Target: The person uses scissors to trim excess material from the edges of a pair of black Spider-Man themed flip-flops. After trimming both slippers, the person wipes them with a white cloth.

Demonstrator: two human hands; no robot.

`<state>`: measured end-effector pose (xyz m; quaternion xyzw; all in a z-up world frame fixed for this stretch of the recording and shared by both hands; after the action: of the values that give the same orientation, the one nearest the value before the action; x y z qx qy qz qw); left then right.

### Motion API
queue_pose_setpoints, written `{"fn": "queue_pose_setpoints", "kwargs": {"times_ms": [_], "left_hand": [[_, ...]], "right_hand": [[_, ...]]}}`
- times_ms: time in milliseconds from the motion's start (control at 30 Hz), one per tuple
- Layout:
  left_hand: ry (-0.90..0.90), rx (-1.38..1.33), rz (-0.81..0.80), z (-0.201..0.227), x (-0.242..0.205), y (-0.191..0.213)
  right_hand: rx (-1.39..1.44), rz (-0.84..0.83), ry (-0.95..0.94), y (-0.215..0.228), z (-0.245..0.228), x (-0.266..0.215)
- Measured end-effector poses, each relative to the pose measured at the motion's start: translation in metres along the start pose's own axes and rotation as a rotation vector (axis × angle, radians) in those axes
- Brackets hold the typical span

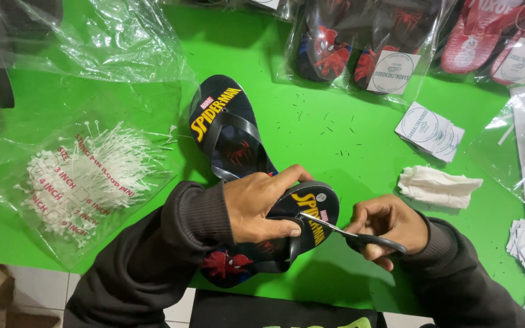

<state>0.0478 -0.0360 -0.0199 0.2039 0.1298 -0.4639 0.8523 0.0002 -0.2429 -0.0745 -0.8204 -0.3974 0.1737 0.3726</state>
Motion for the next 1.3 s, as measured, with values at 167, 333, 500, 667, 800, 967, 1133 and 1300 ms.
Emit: {"fn": "queue_pose_setpoints", "kwargs": {"times_ms": [167, 333, 500, 667, 800, 967, 1133, 1300], "left_hand": [[-0.031, -0.007, -0.02, -0.001, 0.0, -0.003], [0.035, 0.016, -0.038, -0.004, 0.001, -0.005], [0.08, -0.016, 0.122, -0.003, 0.003, 0.008], [-0.018, -0.396, 0.451, -0.001, 0.001, 0.028], [-0.212, -0.666, 0.653, -0.017, 0.005, 0.033], [-0.306, -0.82, 0.636, -0.016, 0.012, 0.021], [-0.183, -0.808, 0.631, -0.018, 0.008, 0.028], [-0.151, -0.866, 0.637, -0.007, 0.002, 0.04]], "right_hand": [[-0.008, 0.005, -0.052, 0.001, 0.001, 0.001], [0.017, -0.04, -0.002, -0.003, -0.002, 0.001], [-0.055, -0.087, 0.124, 0.001, -0.014, 0.004], [-0.435, 0.082, 0.319, 0.013, -0.026, -0.001], [-0.559, 0.45, 0.474, 0.031, -0.028, -0.008], [-0.718, 0.579, 0.428, 0.022, -0.027, -0.003], [-0.713, 0.624, 0.519, 0.022, -0.04, -0.005], [-0.752, 0.612, 0.525, 0.026, -0.049, -0.001]]}}
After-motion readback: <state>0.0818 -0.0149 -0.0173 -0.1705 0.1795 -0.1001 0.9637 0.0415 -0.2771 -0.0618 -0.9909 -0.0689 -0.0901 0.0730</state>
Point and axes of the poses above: each hand's wrist, its own x-axis towards the middle knuckle, its own y-axis out of the back of the hand, z = x × y, the point moved 7 cm from there along x, towards the middle knuckle, and after that the axes turned 12 degrees about y, right-handed, at the moved point
